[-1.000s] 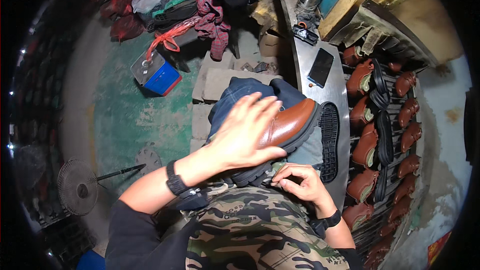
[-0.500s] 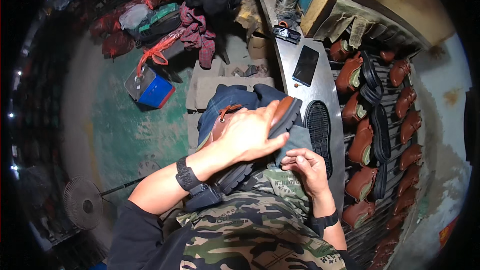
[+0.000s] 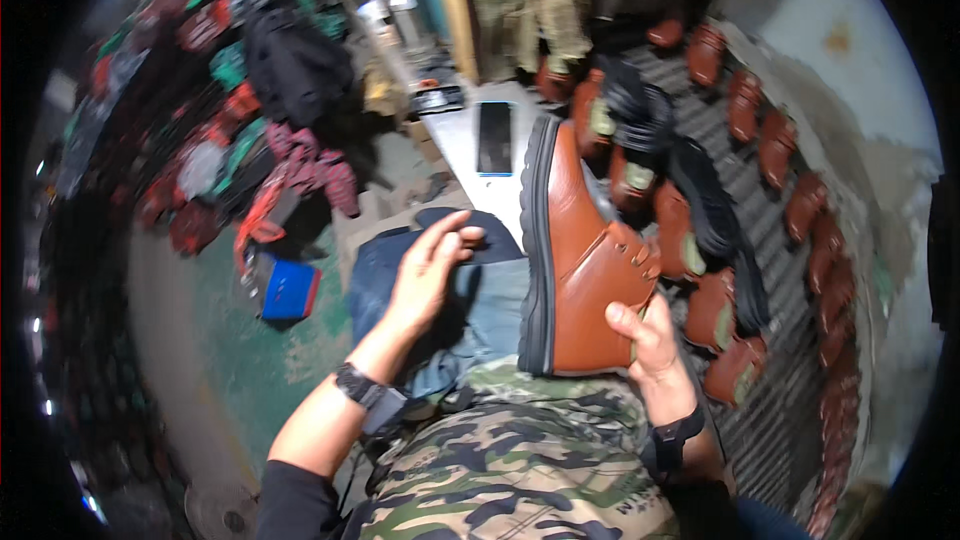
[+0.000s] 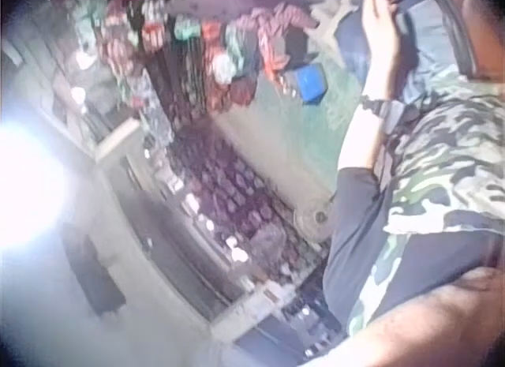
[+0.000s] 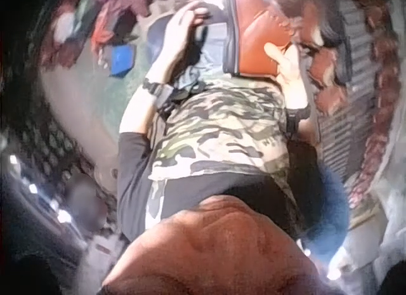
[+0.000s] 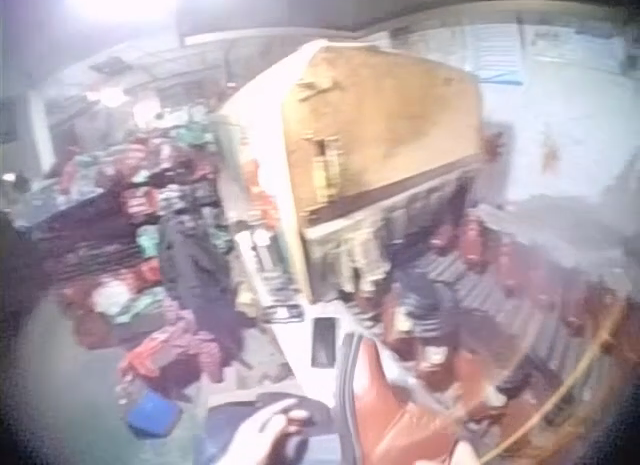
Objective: Checking the quality of shoes and matching them with soles on a conveyor belt in a shoe manufacturing facility.
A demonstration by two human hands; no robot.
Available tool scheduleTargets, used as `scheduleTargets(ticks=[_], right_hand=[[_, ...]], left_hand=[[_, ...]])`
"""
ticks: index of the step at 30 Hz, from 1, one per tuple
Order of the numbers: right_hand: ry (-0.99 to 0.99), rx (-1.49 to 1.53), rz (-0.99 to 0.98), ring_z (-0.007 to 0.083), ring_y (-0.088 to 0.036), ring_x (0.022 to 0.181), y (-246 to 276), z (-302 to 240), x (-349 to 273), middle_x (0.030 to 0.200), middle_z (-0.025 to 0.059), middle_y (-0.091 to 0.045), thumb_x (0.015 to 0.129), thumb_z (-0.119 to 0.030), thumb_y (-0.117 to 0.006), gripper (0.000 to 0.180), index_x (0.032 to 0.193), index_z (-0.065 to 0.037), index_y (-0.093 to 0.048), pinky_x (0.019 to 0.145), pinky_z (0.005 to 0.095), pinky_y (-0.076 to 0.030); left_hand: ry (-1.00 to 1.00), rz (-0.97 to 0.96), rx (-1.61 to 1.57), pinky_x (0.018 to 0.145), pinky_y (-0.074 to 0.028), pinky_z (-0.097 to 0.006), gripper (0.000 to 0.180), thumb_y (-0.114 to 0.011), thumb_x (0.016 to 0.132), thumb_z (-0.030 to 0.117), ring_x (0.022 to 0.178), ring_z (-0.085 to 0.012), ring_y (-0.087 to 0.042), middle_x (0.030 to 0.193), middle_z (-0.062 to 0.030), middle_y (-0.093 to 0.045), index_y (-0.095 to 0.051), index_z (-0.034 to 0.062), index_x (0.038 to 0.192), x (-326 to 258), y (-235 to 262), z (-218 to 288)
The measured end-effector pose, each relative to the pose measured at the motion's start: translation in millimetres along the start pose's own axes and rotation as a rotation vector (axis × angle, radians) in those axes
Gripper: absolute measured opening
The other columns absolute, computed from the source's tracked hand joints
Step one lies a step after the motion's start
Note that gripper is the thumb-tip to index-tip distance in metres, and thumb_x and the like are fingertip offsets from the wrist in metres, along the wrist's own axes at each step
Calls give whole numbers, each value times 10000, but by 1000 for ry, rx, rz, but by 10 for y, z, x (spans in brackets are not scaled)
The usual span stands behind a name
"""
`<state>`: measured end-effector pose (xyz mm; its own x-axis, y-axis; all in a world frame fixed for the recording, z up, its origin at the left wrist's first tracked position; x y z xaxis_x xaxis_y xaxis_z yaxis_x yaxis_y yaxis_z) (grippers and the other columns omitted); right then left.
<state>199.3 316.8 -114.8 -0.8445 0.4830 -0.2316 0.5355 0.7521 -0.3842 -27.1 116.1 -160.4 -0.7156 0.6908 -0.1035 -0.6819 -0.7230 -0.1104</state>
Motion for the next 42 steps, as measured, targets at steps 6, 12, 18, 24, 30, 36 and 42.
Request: scheduleTargets(ticks=[6,12,18,24,30,36,42], right_hand=[[645,-1005,767,227,-677,1034,1020,-1395,-750,1160,140,-702,876,-154,-842,491,1252,45,-596,931,373,-532],[169,-1545,1485,398,-631,1216,2954,-1431,-1361,1292,275,-659,831,-424,-858,773,1358,61,-568,1024,465,-485],[-448,-1362,1098,401,-503,1388,3888,-855,-1603,1512,216,-524,782,-357,-875,873,1510,-56,-498,1110,490,-446],[60,-1098,993,358,-580,1314,2860,-1187,-616,1449,224,-579,932,-342,-776,729,1513,-21,-477,1070,447,-489],[-183,-768,640,267,-638,1242,3386,-1028,-46,1402,239,-618,918,-162,-782,722,1501,96,-444,1065,353,-475],[211,-325,782,258,-537,1358,1938,-1715,180,1467,186,-577,900,-177,-787,753,1502,102,-430,1174,377,-342],[-12,-381,661,257,-577,1296,2567,-936,958,1498,189,-521,933,-115,-717,768,1574,48,-326,1064,378,-476]], left_hand=[[-182,-144,501,1063,-477,-339,409,-645,1013,196,1238,-246,-627,1328,-155,-651,-605,9,1375,434,-252,62],[-95,-204,1134,1017,-508,-480,706,-686,935,428,1200,-448,-622,1329,-327,-588,-504,-64,1408,876,-623,-309],[80,-272,1301,957,-537,-508,587,-725,923,380,1122,-453,-645,1243,-309,-600,-539,-66,1256,1037,-732,-459],[131,-339,-14,706,-421,-230,302,-567,1057,103,814,-59,-508,947,0,-585,-425,128,1323,631,-985,181],[-371,228,245,996,-421,-270,354,-611,1023,178,1093,-114,-547,1206,-22,-586,-562,65,1355,448,-298,1173],[52,477,-345,981,-551,-390,489,-610,1043,342,1125,-198,-671,1286,-87,-675,-543,67,1442,-66,1037,637],[-56,513,-124,951,-509,-295,341,-598,1062,188,1037,-135,-651,1205,-54,-685,-578,14,1354,-248,1034,-79]])
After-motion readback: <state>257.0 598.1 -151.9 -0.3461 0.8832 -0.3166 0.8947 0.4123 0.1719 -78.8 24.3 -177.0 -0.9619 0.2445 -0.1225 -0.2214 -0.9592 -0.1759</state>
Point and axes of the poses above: each hand's wrist, its own x-axis towards the middle knuckle, its own y-axis out of the back of the hand, z = x × y, the point moved 2 cm from there along x, towards the middle knuckle
